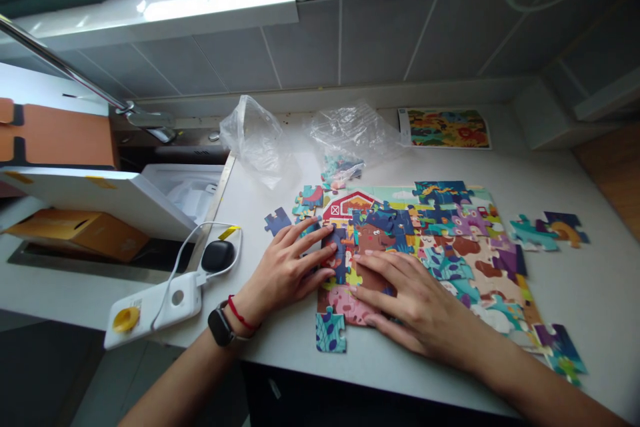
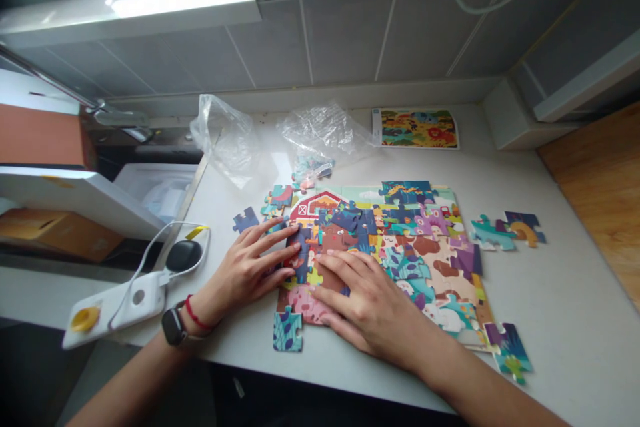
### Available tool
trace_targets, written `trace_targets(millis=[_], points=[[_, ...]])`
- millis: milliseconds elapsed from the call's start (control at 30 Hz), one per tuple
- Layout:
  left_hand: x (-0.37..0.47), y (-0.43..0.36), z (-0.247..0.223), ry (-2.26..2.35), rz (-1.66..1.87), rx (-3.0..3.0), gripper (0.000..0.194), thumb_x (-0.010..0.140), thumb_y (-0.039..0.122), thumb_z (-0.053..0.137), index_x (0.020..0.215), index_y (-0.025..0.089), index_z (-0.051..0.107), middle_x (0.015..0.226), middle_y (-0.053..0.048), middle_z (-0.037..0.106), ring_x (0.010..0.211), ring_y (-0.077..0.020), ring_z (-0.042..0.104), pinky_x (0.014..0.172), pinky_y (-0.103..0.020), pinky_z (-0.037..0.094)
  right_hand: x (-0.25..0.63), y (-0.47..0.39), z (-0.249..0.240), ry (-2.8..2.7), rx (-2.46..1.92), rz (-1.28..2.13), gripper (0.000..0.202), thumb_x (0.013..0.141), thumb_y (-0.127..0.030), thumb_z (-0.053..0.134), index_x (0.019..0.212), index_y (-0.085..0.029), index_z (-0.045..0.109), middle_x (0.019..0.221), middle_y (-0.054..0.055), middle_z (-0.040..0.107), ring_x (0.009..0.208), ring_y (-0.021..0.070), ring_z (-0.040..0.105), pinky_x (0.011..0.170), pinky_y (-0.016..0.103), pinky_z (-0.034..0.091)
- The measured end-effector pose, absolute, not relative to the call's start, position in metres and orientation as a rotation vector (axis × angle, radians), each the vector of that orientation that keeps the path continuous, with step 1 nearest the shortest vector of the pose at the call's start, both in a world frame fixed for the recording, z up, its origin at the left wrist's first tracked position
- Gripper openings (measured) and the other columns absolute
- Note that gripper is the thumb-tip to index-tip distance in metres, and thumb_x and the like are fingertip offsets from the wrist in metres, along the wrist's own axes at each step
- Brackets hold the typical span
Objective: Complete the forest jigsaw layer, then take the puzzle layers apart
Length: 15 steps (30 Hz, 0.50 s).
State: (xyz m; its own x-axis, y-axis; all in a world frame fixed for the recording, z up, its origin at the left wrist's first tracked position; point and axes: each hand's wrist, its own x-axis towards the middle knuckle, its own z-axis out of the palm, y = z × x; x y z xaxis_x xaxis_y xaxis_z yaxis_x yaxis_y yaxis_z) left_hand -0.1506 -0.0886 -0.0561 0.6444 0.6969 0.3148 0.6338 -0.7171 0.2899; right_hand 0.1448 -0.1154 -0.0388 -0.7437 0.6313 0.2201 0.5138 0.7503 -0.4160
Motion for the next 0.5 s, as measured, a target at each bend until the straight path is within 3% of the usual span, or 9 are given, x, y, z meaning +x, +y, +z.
trace_targets(millis=[100,300,500], points=[[-0.149,-0.089,-0.056,1.125,0.616,2.713,0.038,0.101,0.044,0.069,0.132,0.022,0.07,0.149,-0.01,0.065,0.144,-0.0367,0.054,0.107,-0.053,0.055,0.145,-0.115,-0.037,-2.606,-0.879,0.471,0.033,0.101,-0.03,0.065,0.132,-0.028,0.074,0.151,0.013,0.063,0.138,0.0311,0.059,0.113,0.053,0.052],[-0.155,-0.088,-0.059,1.077,0.513,2.692,0.061,0.096,0.062,0.068,0.141,0.021,0.063,0.158,-0.013,0.057,0.146,-0.0375,0.051,0.11,-0.055,0.052,0.143,-0.114,-0.038,-2.651,-0.905,0.468,0.043,0.103,-0.027,0.06,0.145,-0.019,0.064,0.153,0.015,0.061,0.14,0.0313,0.058,0.116,0.052,0.052],[-0.159,-0.088,-0.068,1.06,0.572,2.696,0.055,0.098,0.054,0.069,0.144,0.025,0.061,0.158,-0.01,0.057,0.146,-0.0348,0.052,0.113,-0.05,0.05,0.145,-0.113,-0.037,-2.693,-0.959,0.51,0.044,0.104,-0.027,0.059,0.148,-0.02,0.061,0.158,0.013,0.057,0.148,0.0299,0.05,0.121,0.05,0.048]])
